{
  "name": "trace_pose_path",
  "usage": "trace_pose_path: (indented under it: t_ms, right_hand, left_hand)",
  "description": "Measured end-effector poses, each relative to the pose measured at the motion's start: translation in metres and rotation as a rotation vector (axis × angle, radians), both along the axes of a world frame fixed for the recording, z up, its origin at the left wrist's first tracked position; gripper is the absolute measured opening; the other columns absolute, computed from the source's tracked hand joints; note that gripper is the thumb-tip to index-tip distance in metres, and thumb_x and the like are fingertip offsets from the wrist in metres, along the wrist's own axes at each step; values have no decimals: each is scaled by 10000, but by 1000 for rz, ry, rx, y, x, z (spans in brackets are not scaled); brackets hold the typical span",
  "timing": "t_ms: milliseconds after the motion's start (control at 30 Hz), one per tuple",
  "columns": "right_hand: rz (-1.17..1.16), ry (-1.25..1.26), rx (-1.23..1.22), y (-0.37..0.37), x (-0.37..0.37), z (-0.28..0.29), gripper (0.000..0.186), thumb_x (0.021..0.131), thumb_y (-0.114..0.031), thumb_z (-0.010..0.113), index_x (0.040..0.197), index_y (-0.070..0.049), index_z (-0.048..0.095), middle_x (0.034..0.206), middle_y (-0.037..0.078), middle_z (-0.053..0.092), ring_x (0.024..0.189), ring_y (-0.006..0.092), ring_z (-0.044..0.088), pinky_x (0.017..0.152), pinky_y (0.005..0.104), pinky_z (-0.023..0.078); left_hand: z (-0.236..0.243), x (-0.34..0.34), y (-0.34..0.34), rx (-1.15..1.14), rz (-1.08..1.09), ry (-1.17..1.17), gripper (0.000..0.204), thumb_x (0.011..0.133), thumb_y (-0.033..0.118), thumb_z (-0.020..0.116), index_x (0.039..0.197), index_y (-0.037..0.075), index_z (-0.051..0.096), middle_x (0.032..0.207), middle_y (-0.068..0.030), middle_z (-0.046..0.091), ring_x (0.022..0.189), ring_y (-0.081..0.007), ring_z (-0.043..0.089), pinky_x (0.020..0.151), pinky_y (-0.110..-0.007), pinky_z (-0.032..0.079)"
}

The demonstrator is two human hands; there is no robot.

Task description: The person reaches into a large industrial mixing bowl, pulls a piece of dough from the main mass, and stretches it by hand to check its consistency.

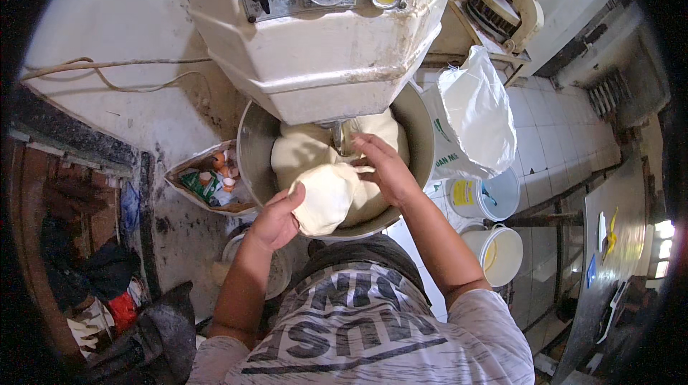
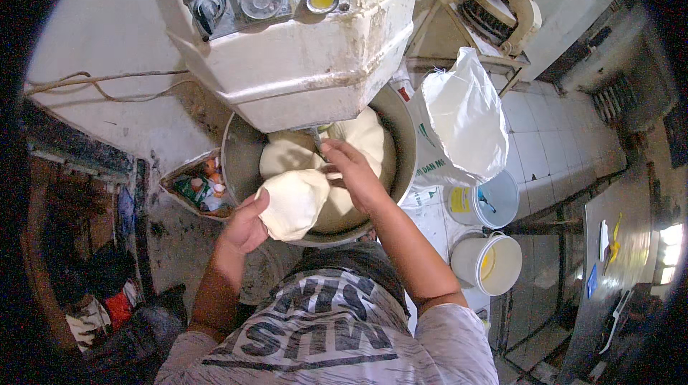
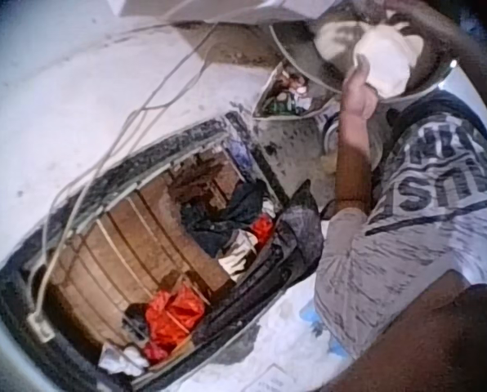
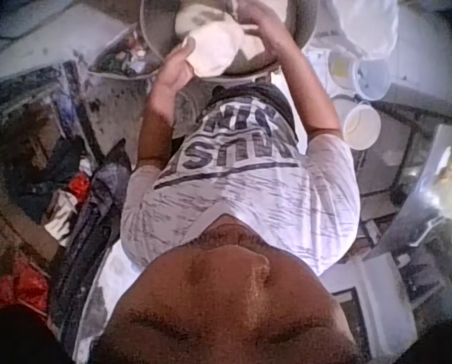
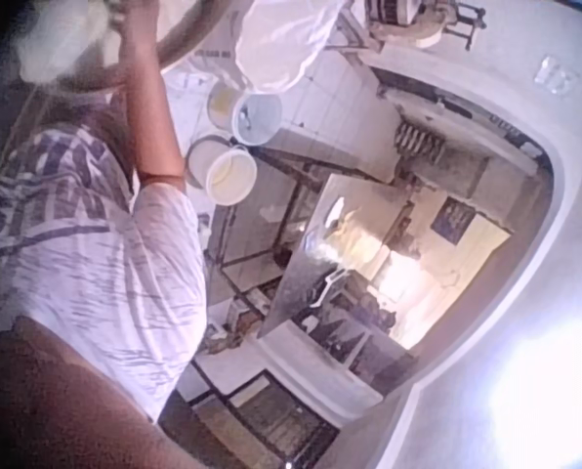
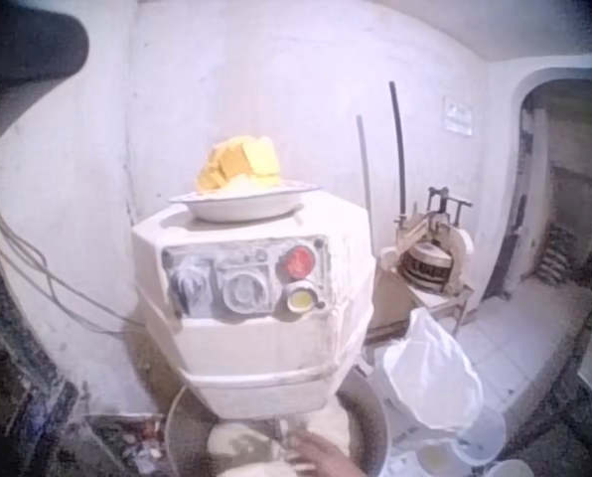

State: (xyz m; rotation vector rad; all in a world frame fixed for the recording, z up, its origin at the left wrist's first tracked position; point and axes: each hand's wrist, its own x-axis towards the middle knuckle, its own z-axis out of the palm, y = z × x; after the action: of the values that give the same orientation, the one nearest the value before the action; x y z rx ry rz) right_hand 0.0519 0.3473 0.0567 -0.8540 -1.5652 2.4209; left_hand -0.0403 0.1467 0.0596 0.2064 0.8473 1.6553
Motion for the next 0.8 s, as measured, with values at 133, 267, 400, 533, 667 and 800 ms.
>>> trace_pose_path:
  t_ms: [133,267,400,533,667,800]
  right_hand:
    - [168,-171,-172,5,6,-39,765,831,-678,324,1236,-43,451,1054,72,521,947,191,494,854,371,390]
    - [268,16,-546,-37,15,-25,671,880,-581,353,1242,-24,446,1251,122,488,1103,220,512,909,387,416]
    - [-9,193,-423,-21,9,4,319,912,-288,492,1098,-36,553,1030,69,620,931,152,598,846,306,468]
    - [-48,230,-379,-18,5,0,326,925,-288,464,1120,-37,537,1046,68,610,945,157,588,862,310,460]
    - [-60,185,-432,-20,6,3,377,922,-313,464,1180,-40,498,1114,80,578,1013,174,560,896,321,440]
    - [-49,150,-461,-19,5,14,446,917,-382,449,1204,-42,480,1157,86,556,1044,189,546,912,336,431]
  left_hand:
    - [4,2,2,97,141,-103,506,931,309,423,1306,-18,334,1274,-133,469,1169,-243,468,992,-379,364]
    - [-5,1,5,96,141,-129,515,928,311,427,1321,-2,314,1299,-125,445,1193,-246,442,1008,-396,345]
    - [-10,-1,5,96,193,-161,516,928,303,426,1329,0,306,1321,-124,424,1209,-243,424,1016,-399,334]
    - [-14,-4,1,89,196,-155,540,933,346,379,1356,29,262,1346,-140,390,1239,-268,387,1029,-434,309]
    - [-14,-11,-6,103,199,-114,540,935,346,372,1357,28,261,1352,-141,382,1236,-271,391,1021,-431,322]
    - [-21,-11,-10,63,216,-91,532,934,345,378,1334,4,296,1325,-150,415,1211,-273,422,1008,-426,342]
